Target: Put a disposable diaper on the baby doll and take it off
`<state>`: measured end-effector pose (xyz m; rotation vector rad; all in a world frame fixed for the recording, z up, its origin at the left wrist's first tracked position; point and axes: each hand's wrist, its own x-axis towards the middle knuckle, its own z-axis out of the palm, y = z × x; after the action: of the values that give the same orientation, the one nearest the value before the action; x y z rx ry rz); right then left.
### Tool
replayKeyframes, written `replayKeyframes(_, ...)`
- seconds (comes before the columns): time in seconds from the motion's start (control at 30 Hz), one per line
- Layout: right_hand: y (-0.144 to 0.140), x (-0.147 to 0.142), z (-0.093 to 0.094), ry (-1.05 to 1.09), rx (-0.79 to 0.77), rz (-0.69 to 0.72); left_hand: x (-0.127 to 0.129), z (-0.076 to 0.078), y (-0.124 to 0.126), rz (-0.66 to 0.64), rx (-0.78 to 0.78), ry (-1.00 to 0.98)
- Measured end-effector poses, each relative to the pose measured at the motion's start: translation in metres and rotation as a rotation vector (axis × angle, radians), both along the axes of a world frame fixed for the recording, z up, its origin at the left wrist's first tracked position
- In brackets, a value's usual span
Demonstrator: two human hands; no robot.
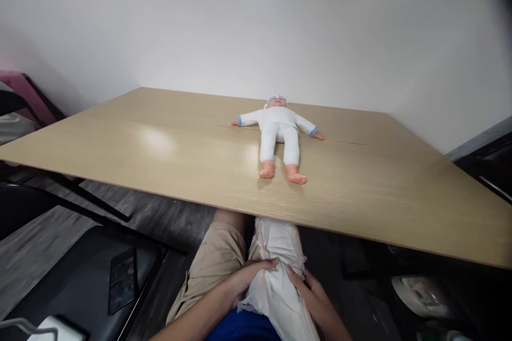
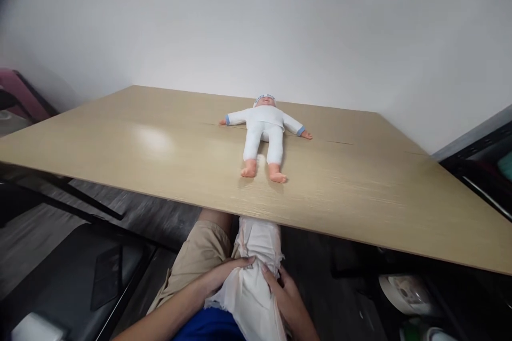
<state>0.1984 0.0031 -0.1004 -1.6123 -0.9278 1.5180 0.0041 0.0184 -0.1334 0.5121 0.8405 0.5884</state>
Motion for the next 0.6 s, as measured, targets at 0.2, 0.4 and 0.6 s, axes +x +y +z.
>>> replayKeyframes(0.2,-0.014,-0.018,0.019,0.011,0.066,0.014,-0.012,0.043,-0.01,0.17,0.008,0.05)
replayKeyframes(0.4,-0.049,-0.025,0.048,0.072,0.042,-0.044,-0.028,0.077,-0.043,0.039,0.211,0.01)
replayKeyframes(0.6,-0.072,-0.028,0.099,0.018,0.04,-0.034,-0.043,0.119,-0.071,0.089,0.38,0.342)
